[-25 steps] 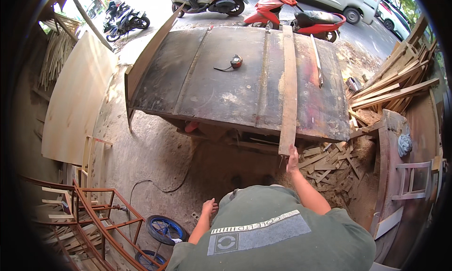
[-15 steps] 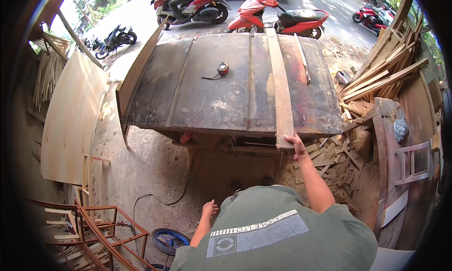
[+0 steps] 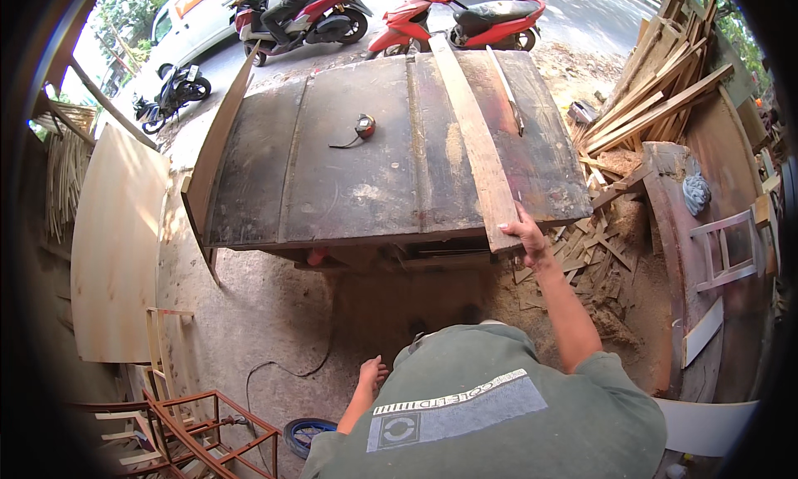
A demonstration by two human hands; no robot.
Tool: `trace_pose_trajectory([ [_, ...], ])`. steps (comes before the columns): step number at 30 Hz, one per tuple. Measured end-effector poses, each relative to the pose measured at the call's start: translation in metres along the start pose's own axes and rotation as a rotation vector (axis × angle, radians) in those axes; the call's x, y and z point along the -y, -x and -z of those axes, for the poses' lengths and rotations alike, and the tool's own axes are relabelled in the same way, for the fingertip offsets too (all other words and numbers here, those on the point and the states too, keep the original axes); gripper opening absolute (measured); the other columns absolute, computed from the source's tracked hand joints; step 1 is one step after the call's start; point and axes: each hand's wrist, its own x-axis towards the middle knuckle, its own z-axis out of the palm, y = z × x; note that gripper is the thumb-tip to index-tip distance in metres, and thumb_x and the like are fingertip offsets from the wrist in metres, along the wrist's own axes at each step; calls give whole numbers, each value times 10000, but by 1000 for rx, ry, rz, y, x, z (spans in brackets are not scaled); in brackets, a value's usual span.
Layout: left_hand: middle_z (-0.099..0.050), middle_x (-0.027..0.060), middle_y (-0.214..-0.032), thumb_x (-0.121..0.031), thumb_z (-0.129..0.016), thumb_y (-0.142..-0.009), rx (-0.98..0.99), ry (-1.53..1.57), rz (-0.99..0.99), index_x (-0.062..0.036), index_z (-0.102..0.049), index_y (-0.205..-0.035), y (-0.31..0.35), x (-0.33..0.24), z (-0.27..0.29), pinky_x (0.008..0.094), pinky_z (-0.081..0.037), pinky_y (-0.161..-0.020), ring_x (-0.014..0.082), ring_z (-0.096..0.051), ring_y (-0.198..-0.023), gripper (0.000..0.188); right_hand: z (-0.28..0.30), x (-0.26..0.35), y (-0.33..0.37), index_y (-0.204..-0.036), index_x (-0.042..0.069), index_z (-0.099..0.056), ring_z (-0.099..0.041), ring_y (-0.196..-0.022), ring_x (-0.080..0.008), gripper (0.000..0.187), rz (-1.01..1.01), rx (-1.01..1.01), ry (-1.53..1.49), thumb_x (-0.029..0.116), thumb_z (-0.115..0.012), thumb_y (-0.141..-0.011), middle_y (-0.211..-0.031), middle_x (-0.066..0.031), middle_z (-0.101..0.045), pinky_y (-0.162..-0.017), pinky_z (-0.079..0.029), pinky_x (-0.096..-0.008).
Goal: The person measures a metal frame and a wooden plank with a tape measure, then positions a white board on a table saw and cuts it into two pieces.
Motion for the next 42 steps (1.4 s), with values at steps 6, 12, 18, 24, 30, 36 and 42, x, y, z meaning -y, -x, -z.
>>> trace_pose_trajectory([
  [6,-669,128,-1115,-414,-596,-955,-1,-66,-39,-50,-581,-1242,9,-38,-2,363,-505,-718,225,-670,-867,464,-29,21,69,-1496,-2,-256,-563,-1122,-219,802,2,7,-193,78,-624,-788,-1283,-138,-501,-967,-495,-339],
  [12,-677,116,-1080,-413,-604,-948,28,-164,-51,-53,-588,-1233,-3,-68,-3,353,-498,-693,207,-668,-846,460,-29,31,164,-1449,-48,-316,-620,-1078,-252,770,-25,-194,-330,26,-602,-737,-1261,-194,-553,-956,-512,-347],
  [18,-678,111,-1051,-416,-607,-945,71,-271,-72,-57,-597,-1207,-16,-90,-13,348,-489,-678,202,-661,-830,445,-17,39,219,-1399,-47,-369,-626,-856,-326,703,-7,-208,-469,145,-596,-763,-1131,-239,-573,-669,-576,-448],
  [24,-668,117,-1099,-411,-585,-958,150,-352,-152,-47,-590,-1214,-21,-129,-34,366,-495,-713,213,-663,-859,446,1,61,241,-1380,-42,-386,-628,-828,-267,672,157,-365,-364,195,-601,-789,-1095,-225,-584,-592,-559,-372],
  [30,-665,133,-1107,-408,-582,-961,207,-424,-154,-34,-572,-1237,-31,-130,-39,375,-506,-728,237,-669,-885,465,3,49,286,-1375,-4,-424,-645,-879,-236,636,285,-685,-229,168,-601,-788,-1121,-159,-598,-623,-559,-364],
  [36,-665,161,-1123,-397,-594,-957,261,-627,-52,-26,-558,-1265,-57,-106,-24,384,-512,-688,269,-680,-859,484,-4,0,356,-1391,15,-419,-636,-863,-236,635,273,-866,-279,137,-588,-792,-1108,-129,-601,-624,-552,-388],
  [42,-672,141,-1083,-392,-600,-954,311,-765,-63,-33,-546,-1292,-69,-125,-38,362,-491,-646,247,-676,-817,495,-14,-82,427,-1297,38,-471,-612,-775,-261,520,180,-933,-528,153,-594,-804,-1030,-137,-592,-524,-499,-416],
])
